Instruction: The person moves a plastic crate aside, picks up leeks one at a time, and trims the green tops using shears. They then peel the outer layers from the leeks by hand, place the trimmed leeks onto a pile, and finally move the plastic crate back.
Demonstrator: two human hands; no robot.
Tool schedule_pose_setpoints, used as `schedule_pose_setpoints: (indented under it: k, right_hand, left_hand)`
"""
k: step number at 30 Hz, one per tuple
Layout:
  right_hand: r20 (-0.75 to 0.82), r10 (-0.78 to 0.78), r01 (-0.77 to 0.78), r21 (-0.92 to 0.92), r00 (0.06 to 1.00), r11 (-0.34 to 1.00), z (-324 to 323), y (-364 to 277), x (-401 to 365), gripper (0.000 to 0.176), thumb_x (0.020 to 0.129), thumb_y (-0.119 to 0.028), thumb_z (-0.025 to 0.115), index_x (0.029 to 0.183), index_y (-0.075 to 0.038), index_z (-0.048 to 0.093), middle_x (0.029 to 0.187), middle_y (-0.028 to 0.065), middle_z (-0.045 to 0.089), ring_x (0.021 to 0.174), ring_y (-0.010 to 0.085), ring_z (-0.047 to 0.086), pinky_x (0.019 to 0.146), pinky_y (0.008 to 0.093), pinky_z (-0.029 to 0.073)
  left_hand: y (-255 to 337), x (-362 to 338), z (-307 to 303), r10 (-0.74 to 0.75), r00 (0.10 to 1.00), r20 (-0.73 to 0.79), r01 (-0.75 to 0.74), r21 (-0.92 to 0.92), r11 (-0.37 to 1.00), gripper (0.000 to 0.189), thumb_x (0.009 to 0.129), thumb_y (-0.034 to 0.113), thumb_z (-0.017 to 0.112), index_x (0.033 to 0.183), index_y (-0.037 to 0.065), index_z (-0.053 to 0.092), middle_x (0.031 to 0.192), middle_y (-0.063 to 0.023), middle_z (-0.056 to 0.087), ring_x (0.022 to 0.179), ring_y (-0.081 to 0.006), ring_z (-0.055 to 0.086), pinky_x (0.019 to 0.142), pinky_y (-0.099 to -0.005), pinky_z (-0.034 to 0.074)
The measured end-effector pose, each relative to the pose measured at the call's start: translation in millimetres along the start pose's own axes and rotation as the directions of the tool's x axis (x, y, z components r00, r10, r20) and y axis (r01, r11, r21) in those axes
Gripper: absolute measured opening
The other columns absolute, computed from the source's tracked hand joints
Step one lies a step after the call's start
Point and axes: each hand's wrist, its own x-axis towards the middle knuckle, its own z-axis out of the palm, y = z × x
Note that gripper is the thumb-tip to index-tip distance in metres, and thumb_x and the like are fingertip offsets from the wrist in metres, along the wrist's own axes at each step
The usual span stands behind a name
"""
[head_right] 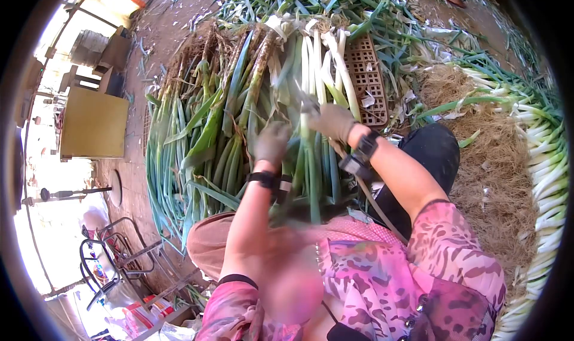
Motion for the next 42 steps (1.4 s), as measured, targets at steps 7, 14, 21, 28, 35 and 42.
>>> schedule_pose_setpoints:
  k: [7, 14, 21, 28, 35, 42]
  right_hand:
    - [0.047, -0.097, 0.099, -0.035, 0.994, 0.995, 52.7, 23.3, -42.9, 0.051, 0.08, -0.044, 0.062, 0.102, 0.002, 0.066, 0.095, 0.0266, 0.069, 0.093, 0.0405, 0.068, 0.085, 0.0463, 0.052]
    - [-0.237, 0.164, -0.172, -0.014, 0.958, 0.985, 33.9, 42.5, -18.5, 0.063, 0.079, -0.049, 0.063, 0.111, 0.005, 0.061, 0.107, 0.0295, 0.068, 0.105, 0.0414, 0.065, 0.093, 0.0451, 0.05]
    - [-0.512, 0.011, -0.022, -0.016, 0.859, 1.0, 42.9, 66.8, -7.1, 0.057, 0.081, -0.048, 0.063, 0.11, 0.001, 0.06, 0.104, 0.0272, 0.067, 0.099, 0.0432, 0.064, 0.087, 0.0491, 0.05]
    - [-0.354, -0.12, 0.367, 0.796, 0.927, 0.482, -27.4, 25.5, 14.7, 0.064, 0.101, -0.05, 0.052, 0.144, -0.002, 0.045, 0.106, 0.0099, 0.067, 0.098, 0.0199, 0.064, 0.083, 0.0303, 0.051]
    - [-0.336, -0.07, 0.34, 0.885, 0.939, 0.318, -121.3, -12.4, 28.8, 0.074, 0.089, -0.065, 0.062, 0.125, -0.001, 0.056, 0.095, 0.007, 0.065, 0.075, 0.0146, 0.064, 0.064, 0.0264, 0.053]
    - [-0.648, 0.068, 0.262, 0.399, 0.759, 0.878, -141.4, 40.2, 52.8, 0.066, 0.095, -0.055, 0.058, 0.131, 0.0, 0.051, 0.111, 0.0137, 0.065, 0.091, 0.0199, 0.065, 0.081, 0.0312, 0.055]
  left_hand:
    - [-67.3, -1.3, -57.6, -0.075, 0.961, -0.264, 0.235, 0.648, 0.724, 0.04, 0.083, 0.041, 0.07, 0.11, 0.012, 0.066, 0.105, -0.0085, 0.068, 0.106, -0.0323, 0.063, 0.091, -0.046, 0.05]
    - [9.7, -20.3, 40.8, -0.186, 0.972, 0.142, 0.132, 0.323, 0.937, 0.042, 0.086, 0.044, 0.068, 0.106, 0.008, 0.065, 0.109, -0.0186, 0.068, 0.107, -0.0358, 0.064, 0.089, -0.0459, 0.052]
    - [2.3, -23.6, 31.4, -0.246, 0.967, 0.069, 0.253, -0.114, 0.961, 0.044, 0.074, 0.032, 0.071, 0.104, 0.001, 0.062, 0.099, -0.0263, 0.068, 0.098, -0.0399, 0.066, 0.086, -0.0443, 0.051]
    - [19.9, -83.9, -18.2, -0.03, 0.915, 0.403, 0.316, -0.668, 0.673, 0.039, 0.09, 0.009, 0.07, 0.121, -0.004, 0.05, 0.102, -0.0118, 0.067, 0.087, -0.0148, 0.066, 0.079, -0.0276, 0.054]
    - [41.4, -102.3, -17.9, 0.051, 0.895, 0.444, 0.337, -0.747, 0.573, 0.038, 0.087, 0.007, 0.072, 0.119, -0.003, 0.053, 0.104, -0.0105, 0.067, 0.094, -0.0166, 0.066, 0.082, -0.029, 0.052]
    - [73.6, -116.2, -32.1, 0.126, 0.87, 0.476, 0.351, -0.779, 0.52, 0.036, 0.088, 0.007, 0.072, 0.118, -0.001, 0.054, 0.103, -0.0078, 0.066, 0.093, -0.0143, 0.063, 0.083, -0.0276, 0.051]
